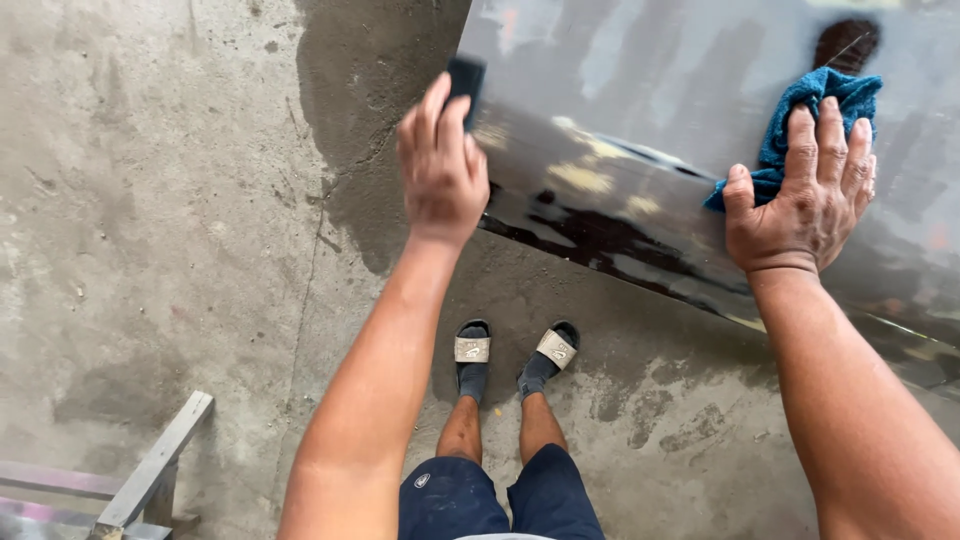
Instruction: The person scrubs a large, flat, metallic car part with a blue cloth and a black rectangular tool. They repeatedly wipe the surface, occasionally dipping the cloth into a green bucket of water to rinse it before resuming the cleaning process.
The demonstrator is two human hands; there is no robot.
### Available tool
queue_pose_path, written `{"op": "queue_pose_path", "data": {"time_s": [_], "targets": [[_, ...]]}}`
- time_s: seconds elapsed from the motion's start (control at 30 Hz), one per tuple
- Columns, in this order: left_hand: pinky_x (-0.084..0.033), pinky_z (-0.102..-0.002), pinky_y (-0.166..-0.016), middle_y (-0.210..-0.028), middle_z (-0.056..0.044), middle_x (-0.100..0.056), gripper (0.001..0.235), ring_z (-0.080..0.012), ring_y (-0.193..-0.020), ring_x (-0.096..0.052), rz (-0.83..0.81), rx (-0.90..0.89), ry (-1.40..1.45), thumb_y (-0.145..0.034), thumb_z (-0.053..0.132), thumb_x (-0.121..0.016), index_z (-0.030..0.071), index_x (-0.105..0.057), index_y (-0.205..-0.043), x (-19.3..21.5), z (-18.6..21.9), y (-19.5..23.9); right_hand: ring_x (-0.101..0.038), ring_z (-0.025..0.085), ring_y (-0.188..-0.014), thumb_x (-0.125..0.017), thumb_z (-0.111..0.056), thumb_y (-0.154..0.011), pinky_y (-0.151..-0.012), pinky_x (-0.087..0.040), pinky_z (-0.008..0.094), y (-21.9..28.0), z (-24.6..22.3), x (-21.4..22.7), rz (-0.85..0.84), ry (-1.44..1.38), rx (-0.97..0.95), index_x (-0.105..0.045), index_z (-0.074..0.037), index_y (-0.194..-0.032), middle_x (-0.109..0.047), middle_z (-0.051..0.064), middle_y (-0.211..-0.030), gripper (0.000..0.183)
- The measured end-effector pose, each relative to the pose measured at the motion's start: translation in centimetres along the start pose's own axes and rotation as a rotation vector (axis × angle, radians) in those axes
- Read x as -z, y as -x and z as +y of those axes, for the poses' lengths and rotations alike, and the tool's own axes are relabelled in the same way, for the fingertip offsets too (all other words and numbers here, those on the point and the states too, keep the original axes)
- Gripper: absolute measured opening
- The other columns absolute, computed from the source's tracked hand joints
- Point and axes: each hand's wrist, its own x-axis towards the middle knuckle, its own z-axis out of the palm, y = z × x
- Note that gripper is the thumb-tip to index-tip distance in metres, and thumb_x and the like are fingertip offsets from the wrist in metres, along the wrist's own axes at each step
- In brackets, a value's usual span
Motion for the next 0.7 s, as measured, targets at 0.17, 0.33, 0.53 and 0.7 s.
{"op": "queue_pose_path", "data": {"time_s": [0.17, 0.33, 0.53, 0.7], "targets": [[-0.039, -0.049, -0.120, -0.150, -0.021, -0.048, 0.036, -0.0379, -0.139, -0.046, -0.016, 0.037, 0.068, -0.099, 0.005, -0.059, 0.001, -0.053, -0.135, 1.3, -1.1, 9.4, -0.028, 0.046, -0.159, -0.058, -0.046, -0.101, -0.129, -0.019, 0.061, 0.0, 0.6, -0.3, 0.013, 0.006, 0.001, -0.050, -0.012, -0.159, -0.040, 0.016, -0.174, 0.068], [-0.039, -0.048, -0.120, -0.152, -0.019, -0.048, 0.034, -0.0350, -0.139, -0.047, 0.027, -0.016, 0.029, -0.099, 0.006, -0.060, 0.001, -0.054, -0.133, -0.5, -1.0, 3.9, -0.029, 0.045, -0.159, -0.057, -0.047, -0.101, -0.129, -0.019, 0.061, -0.1, 0.3, -0.3, 0.018, 0.005, 0.003, -0.051, -0.012, -0.159, -0.041, 0.016, -0.173, 0.068], [-0.042, -0.045, -0.117, -0.150, -0.015, -0.050, 0.038, -0.0329, -0.134, -0.050, -0.005, -0.008, -0.031, -0.095, 0.005, -0.059, 0.003, -0.055, -0.133, 0.2, 0.4, -0.2, -0.029, 0.046, -0.158, -0.056, -0.048, -0.101, -0.129, -0.019, 0.061, -0.1, -0.1, 0.1, 0.013, -0.008, 0.008, -0.051, -0.010, -0.158, -0.041, 0.017, -0.172, 0.069], [-0.040, -0.048, -0.120, -0.151, -0.022, -0.047, 0.034, -0.0364, -0.139, -0.046, -0.066, -0.002, -0.014, -0.103, 0.009, -0.058, 0.000, -0.052, -0.135, 0.4, -2.5, 11.6, -0.029, 0.046, -0.158, -0.055, -0.048, -0.101, -0.128, -0.019, 0.061, 0.0, 0.4, -0.4, 0.023, 0.000, 0.002, -0.051, -0.010, -0.157, -0.042, 0.017, -0.172, 0.068]]}}
